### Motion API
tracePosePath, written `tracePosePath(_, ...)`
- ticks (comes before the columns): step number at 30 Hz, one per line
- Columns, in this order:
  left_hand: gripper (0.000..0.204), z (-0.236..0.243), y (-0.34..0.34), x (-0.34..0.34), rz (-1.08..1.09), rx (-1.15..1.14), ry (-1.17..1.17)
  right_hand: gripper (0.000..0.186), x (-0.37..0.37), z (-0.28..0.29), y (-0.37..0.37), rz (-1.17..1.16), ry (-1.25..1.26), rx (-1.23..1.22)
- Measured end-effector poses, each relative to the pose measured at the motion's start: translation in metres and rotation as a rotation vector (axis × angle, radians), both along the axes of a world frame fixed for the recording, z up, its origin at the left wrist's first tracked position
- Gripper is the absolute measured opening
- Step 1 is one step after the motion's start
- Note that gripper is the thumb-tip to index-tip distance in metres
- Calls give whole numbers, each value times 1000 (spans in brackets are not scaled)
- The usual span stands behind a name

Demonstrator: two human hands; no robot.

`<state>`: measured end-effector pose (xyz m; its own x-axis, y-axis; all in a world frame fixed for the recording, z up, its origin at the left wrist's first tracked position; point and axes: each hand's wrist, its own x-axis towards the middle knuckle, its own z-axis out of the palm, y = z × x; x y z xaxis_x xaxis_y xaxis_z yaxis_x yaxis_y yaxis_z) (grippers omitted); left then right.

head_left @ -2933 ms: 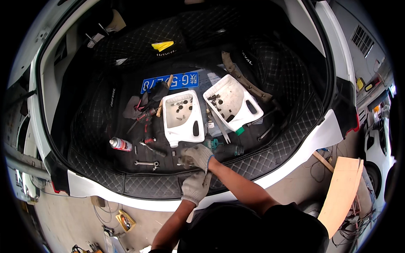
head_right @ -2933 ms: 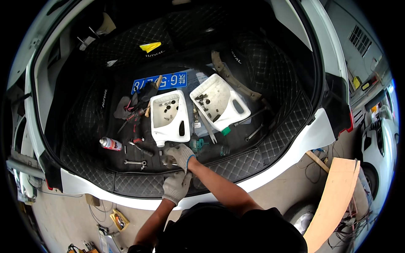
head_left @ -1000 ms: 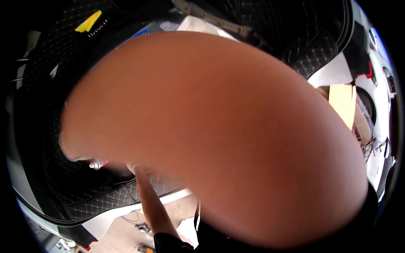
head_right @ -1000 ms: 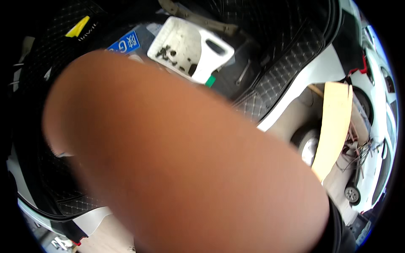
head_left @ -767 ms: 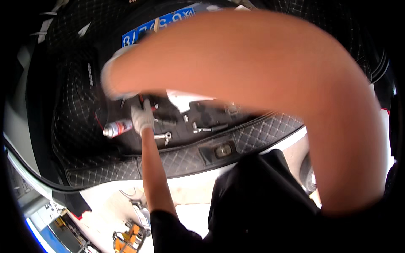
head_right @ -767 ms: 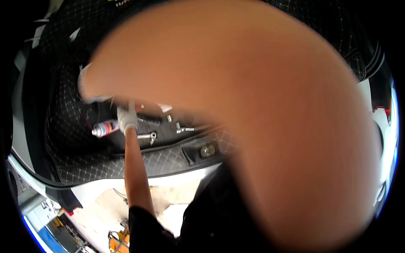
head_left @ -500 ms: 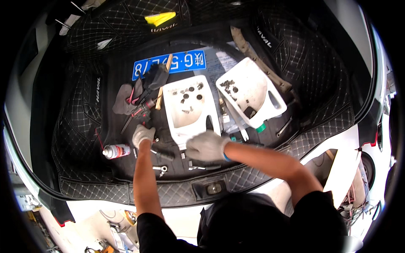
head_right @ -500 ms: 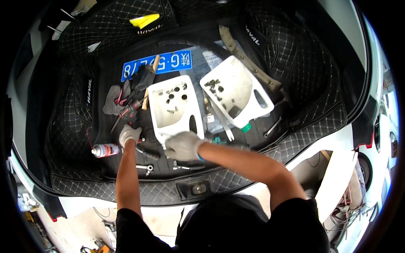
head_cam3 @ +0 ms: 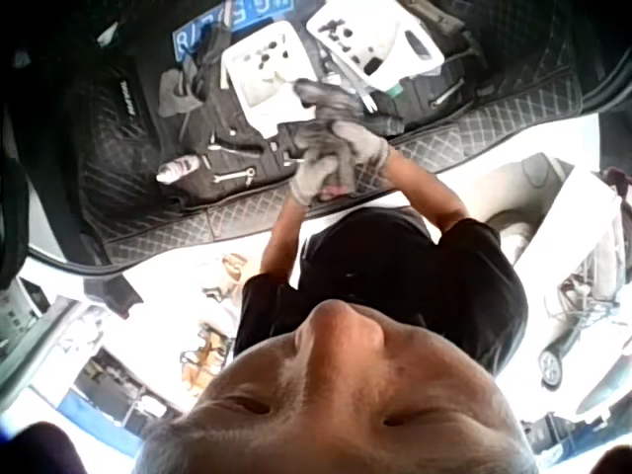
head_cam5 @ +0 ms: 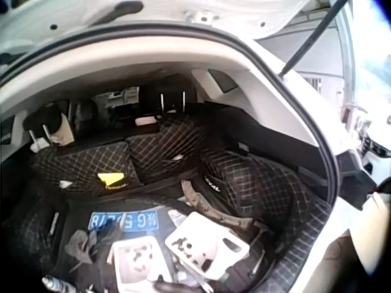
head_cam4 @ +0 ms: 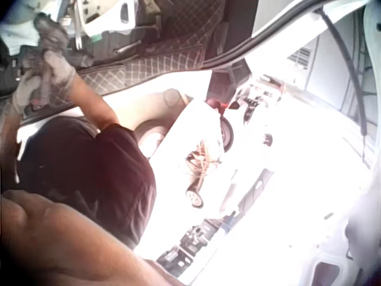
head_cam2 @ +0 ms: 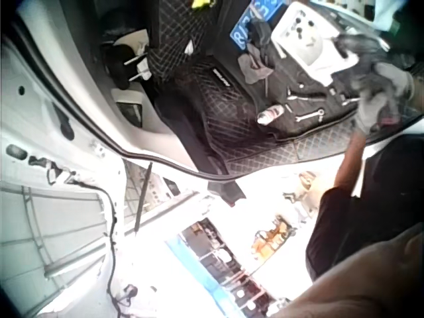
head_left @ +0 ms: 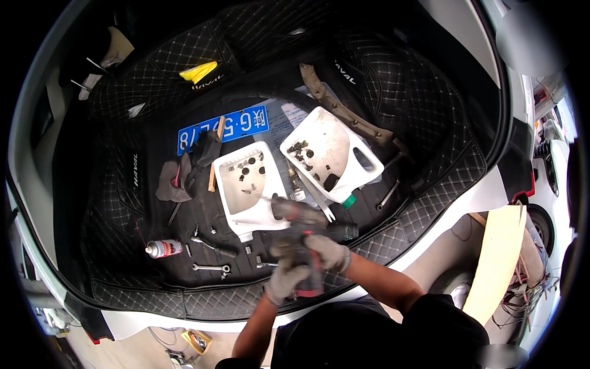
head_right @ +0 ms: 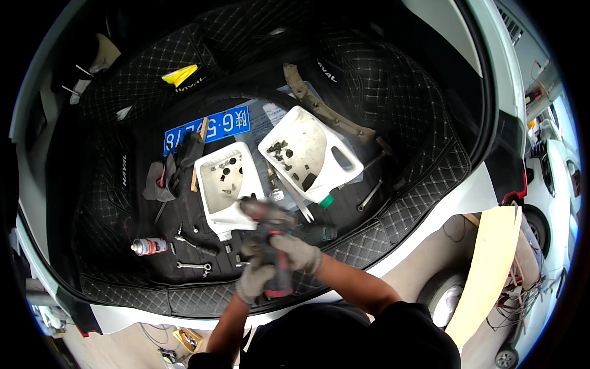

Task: The person opens the trunk of a white SUV, retrieves tools and gloves, then kneels by the rear wheel arch to remove fasteners and clips from the bumper using a cordless drill. The person places removed fasteners into a white tray and continues detaching the wheel arch trim.

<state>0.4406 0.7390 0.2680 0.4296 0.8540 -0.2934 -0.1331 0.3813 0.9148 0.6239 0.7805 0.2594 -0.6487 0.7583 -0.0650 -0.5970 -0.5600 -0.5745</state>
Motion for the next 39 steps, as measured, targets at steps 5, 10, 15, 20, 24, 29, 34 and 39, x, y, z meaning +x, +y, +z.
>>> tracePosePath(5, 40, 23, 49, 71, -597, 449, 591, 51, 116, 4, -44, -380, -294, 16)
tracePosePath(10, 64, -54, 149, 133, 161, -62, 729, 53, 212, 19, -95, -535, -573, -45)
tracePosePath(15, 50, -98, 200, 170, 323, -21, 1014, 47, 255, -24, -164, -478, -579, 22)
tracePosePath(20, 33, -27, 157, 184, 495, -248, 469, 41, 283, 26, -191, -406, -639, -6)
tracePosePath(24, 33, 23, 80, 153, 566, 63, 847, 42, 320, 20, -224, -291, -667, 1)
tracePosePath(29, 42, 33, -65, 114, 448, 326, 831, 40, 368, 34, -287, -257, -705, 140)
tracePosePath(34, 52, 56, -218, 130, 451, 166, 618, 40, 436, 44, -392, -248, -698, 14)
tracePosePath(39, 51, 36, -307, 193, 294, 36, 623, 43, 526, 37, -474, -412, -716, -104)
